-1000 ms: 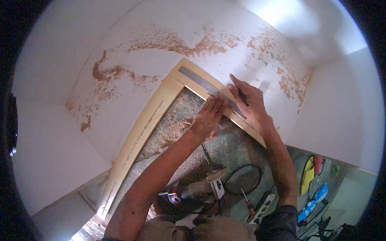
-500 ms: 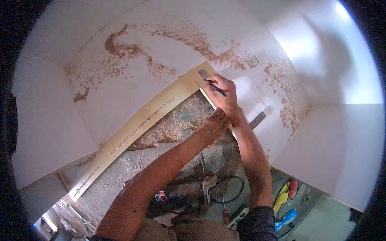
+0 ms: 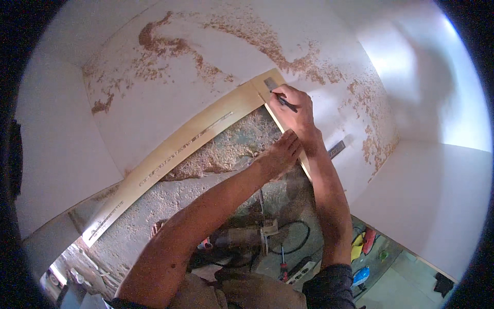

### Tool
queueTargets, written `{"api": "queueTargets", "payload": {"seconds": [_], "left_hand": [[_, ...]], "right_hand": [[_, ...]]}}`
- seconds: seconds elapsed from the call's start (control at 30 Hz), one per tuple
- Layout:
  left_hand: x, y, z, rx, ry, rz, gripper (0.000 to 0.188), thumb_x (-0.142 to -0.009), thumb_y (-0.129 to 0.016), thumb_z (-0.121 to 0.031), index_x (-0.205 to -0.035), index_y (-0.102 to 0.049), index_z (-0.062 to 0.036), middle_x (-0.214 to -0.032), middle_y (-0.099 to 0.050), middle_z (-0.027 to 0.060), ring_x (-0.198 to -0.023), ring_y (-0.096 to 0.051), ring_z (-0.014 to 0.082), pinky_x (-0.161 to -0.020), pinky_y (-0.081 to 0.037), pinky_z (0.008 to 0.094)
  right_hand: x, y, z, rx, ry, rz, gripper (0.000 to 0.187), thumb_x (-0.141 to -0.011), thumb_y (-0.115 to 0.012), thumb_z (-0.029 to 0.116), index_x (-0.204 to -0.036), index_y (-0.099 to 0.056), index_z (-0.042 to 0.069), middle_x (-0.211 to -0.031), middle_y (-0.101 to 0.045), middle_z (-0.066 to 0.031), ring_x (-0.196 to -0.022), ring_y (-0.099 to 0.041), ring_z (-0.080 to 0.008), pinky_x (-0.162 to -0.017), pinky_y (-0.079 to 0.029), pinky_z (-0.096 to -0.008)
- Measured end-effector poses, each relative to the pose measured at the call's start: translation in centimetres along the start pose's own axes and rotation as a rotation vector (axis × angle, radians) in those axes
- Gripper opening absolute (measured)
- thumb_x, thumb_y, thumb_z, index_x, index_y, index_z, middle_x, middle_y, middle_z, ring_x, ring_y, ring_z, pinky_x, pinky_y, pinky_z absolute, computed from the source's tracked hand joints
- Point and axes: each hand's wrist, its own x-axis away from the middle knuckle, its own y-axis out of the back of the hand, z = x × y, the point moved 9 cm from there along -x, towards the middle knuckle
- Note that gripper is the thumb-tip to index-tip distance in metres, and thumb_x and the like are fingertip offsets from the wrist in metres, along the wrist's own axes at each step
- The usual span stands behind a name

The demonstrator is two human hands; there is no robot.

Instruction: The person uses a square ruler and a pencil to mark lines on wooden pieces of a furniture frame. They position the ruler against the wood and draw several markings by hand.

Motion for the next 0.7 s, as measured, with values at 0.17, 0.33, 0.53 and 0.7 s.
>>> {"api": "queueTargets", "payload": {"seconds": [0.17,0.33,0.53,0.7], "left_hand": [[0.0,-0.3,0.1,-0.016,0.005,-0.034,0.057,-0.090,-0.056,-0.027,-0.136,-0.054,0.0063,-0.142,-0.053,0.0189,-0.142,-0.039,0.0354,-0.123,-0.020,0.0507],[-0.2,0.3,-0.2,0.013,-0.019,0.068,0.054,-0.094,-0.051,-0.025,-0.139,-0.052,0.0046,-0.146,-0.051,0.0174,-0.143,-0.039,0.0353,-0.124,-0.018,0.0523],[-0.5,-1.5,-0.5,0.023,0.000,0.061,0.055,-0.095,-0.051,-0.030,-0.139,-0.052,0.0027,-0.146,-0.051,0.0158,-0.143,-0.038,0.0350,-0.124,-0.016,0.0534],[-0.3,-0.9,-0.5,-0.070,-0.017,0.079,0.053,-0.095,-0.051,-0.030,-0.137,-0.055,0.0022,-0.145,-0.053,0.0161,-0.142,-0.040,0.0355,-0.124,-0.016,0.0535]], "right_hand": [[-0.2,-0.1,0.1,-0.003,0.068,0.015,0.020,-0.082,-0.074,0.012,-0.100,-0.069,0.007,-0.089,-0.073,-0.0154,-0.084,-0.074,-0.0302,-0.071,-0.057,-0.0357],[0.1,0.2,-0.6,-0.008,0.060,0.018,0.019,-0.083,-0.074,0.012,-0.100,-0.069,0.007,-0.091,-0.073,-0.0152,-0.084,-0.074,-0.0298,-0.072,-0.058,-0.0358],[0.0,-0.2,-0.6,-0.033,0.040,-0.007,0.019,-0.084,-0.074,0.015,-0.100,-0.069,0.006,-0.092,-0.073,-0.0155,-0.086,-0.074,-0.0297,-0.073,-0.058,-0.0363],[-0.2,-0.3,0.2,-0.025,0.034,-0.003,0.018,-0.084,-0.074,0.015,-0.098,-0.069,0.006,-0.092,-0.073,-0.0155,-0.085,-0.074,-0.0302,-0.072,-0.058,-0.0364]]}}
